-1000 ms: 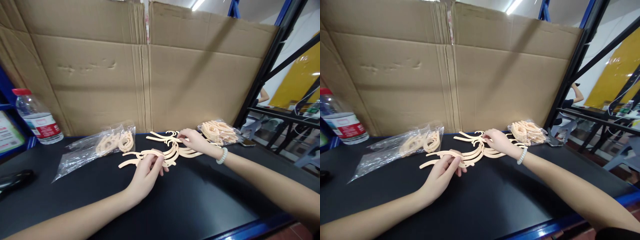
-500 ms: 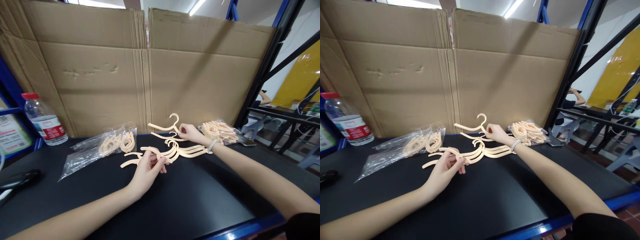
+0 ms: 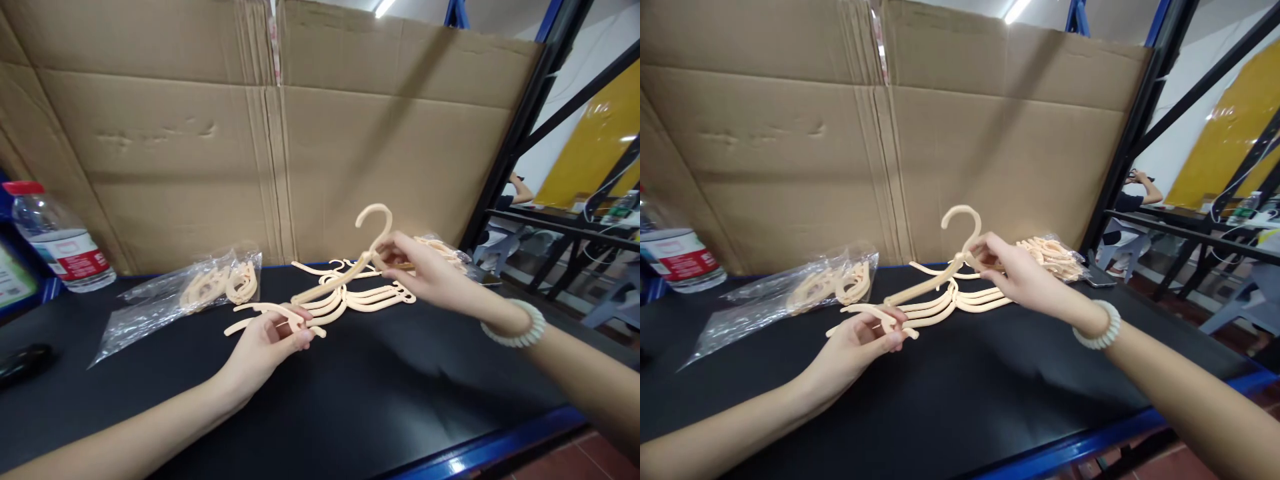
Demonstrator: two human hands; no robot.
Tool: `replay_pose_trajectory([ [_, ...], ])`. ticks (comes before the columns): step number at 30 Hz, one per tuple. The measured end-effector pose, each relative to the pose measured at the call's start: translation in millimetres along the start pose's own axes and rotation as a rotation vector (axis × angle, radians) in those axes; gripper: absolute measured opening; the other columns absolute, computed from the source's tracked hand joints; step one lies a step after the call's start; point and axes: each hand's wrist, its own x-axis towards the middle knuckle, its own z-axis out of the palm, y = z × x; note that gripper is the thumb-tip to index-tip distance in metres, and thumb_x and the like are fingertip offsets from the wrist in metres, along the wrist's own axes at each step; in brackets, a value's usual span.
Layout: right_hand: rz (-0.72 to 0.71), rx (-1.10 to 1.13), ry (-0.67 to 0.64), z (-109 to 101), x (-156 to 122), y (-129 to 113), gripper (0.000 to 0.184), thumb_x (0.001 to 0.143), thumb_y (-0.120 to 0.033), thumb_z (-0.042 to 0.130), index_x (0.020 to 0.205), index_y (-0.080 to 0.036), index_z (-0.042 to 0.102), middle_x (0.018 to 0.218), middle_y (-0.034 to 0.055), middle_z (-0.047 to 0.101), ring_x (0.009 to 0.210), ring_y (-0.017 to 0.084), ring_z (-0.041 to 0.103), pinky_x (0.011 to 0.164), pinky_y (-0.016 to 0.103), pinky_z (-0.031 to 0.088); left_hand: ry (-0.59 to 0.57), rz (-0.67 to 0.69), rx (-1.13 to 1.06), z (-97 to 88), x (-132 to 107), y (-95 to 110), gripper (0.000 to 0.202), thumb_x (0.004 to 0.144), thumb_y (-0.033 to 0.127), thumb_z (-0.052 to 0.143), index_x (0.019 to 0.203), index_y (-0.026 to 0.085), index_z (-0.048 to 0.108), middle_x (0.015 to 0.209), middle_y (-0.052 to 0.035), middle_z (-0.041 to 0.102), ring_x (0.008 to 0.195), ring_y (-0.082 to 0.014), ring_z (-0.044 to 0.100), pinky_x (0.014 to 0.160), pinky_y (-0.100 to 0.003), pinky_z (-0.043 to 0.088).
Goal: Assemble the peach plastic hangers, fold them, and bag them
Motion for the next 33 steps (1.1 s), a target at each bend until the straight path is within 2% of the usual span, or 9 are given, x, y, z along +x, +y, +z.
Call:
replay_pose_trajectory([
  [3, 0.018, -0.002, -0.078, 17.9, -17.4, 2.6, 0.019, 0.092, -0.017, 0.046, 0.111, -0.020, 0.049, 0.091, 0.0052, 0.059, 0.077, 0.017, 0.057, 0.068, 0.030, 0.049, 0.038, -0.009, 0.041, -9.7, -1.6, -4.8, 0.019, 0.069, 0.030, 0.082, 0.073, 0.018, 0.068, 0.096, -0.0025, 0.067, 0.088, -0.0172, 0.063, 0.080, -0.029, 0.050],
  [6, 0.058, 0.043, -0.024, 33.9, -29.9, 8.3, 0.011, 0.096, -0.022, 0.042, 0.104, -0.021, 0.049, 0.085, 0.0031, 0.057, 0.073, 0.016, 0.055, 0.066, 0.028, 0.047, 0.045, -0.027, 0.088, -13.3, -0.9, -7.6, 0.016, 0.071, 0.030, 0.080, 0.084, 0.022, 0.074, 0.095, -0.0025, 0.069, 0.091, -0.0185, 0.061, 0.085, -0.030, 0.048],
  [9, 0.098, -0.004, 0.015, 42.2, -37.1, 15.0, 0.013, 0.099, -0.028, 0.040, 0.091, -0.022, 0.049, 0.077, 0.0012, 0.055, 0.066, 0.015, 0.051, 0.059, 0.026, 0.044, 0.023, -0.010, 0.091, -13.0, 1.7, -9.3, 0.011, 0.073, 0.029, 0.078, 0.082, 0.023, 0.075, 0.094, -0.0021, 0.068, 0.090, -0.0183, 0.060, 0.082, -0.029, 0.047],
  [12, 0.098, -0.057, 0.076, 45.1, -40.2, 22.5, 0.015, 0.099, -0.029, 0.041, 0.088, -0.023, 0.049, 0.073, 0.0010, 0.056, 0.062, 0.015, 0.052, 0.056, 0.025, 0.043, 0.026, 0.002, 0.057, -12.8, 4.4, -10.6, 0.010, 0.074, 0.030, 0.077, 0.076, 0.021, 0.072, 0.084, -0.0009, 0.066, 0.081, -0.0162, 0.057, 0.076, -0.027, 0.045],
  [16, 0.042, -0.096, 0.139, 47.3, -41.3, 28.3, 0.010, 0.097, -0.025, 0.045, 0.091, -0.023, 0.052, 0.074, 0.0010, 0.060, 0.062, 0.015, 0.058, 0.056, 0.025, 0.046, 0.006, -0.013, -0.051, -13.7, 6.1, -9.9, 0.018, 0.076, 0.033, 0.077, 0.074, 0.018, 0.068, 0.076, 0.0000, 0.061, 0.073, -0.0133, 0.053, 0.071, -0.025, 0.043],
  [22, -0.049, -0.149, 0.197, 52.7, -44.9, 25.6, 0.008, 0.094, -0.020, 0.049, 0.098, -0.023, 0.056, 0.089, 0.0057, 0.069, 0.078, 0.019, 0.067, 0.066, 0.028, 0.052, -0.070, -0.108, -0.234, -16.0, 4.2, -8.5, 0.016, 0.079, 0.030, 0.075, 0.079, 0.017, 0.065, 0.095, -0.0021, 0.062, 0.085, -0.0144, 0.061, 0.084, -0.029, 0.048],
  [28, -0.061, -0.158, 0.228, 55.2, -48.3, 25.4, 0.010, 0.093, -0.021, 0.051, 0.099, -0.023, 0.059, 0.091, 0.0058, 0.070, 0.081, 0.020, 0.068, 0.070, 0.029, 0.054, -0.101, -0.157, -0.290, -16.1, 2.9, -9.5, 0.013, 0.082, 0.025, 0.073, 0.079, 0.017, 0.063, 0.089, -0.0037, 0.065, 0.086, -0.0161, 0.065, 0.088, -0.032, 0.051],
  [33, -0.087, -0.148, 0.216, 55.1, -49.0, 25.2, 0.011, 0.092, -0.019, 0.053, 0.100, -0.024, 0.058, 0.090, 0.0050, 0.070, 0.081, 0.020, 0.068, 0.070, 0.028, 0.053, -0.089, -0.159, -0.321, -16.0, 3.3, -9.4, 0.013, 0.081, 0.023, 0.073, 0.076, 0.017, 0.062, 0.081, -0.0015, 0.064, 0.084, -0.0150, 0.066, 0.085, -0.028, 0.052],
])
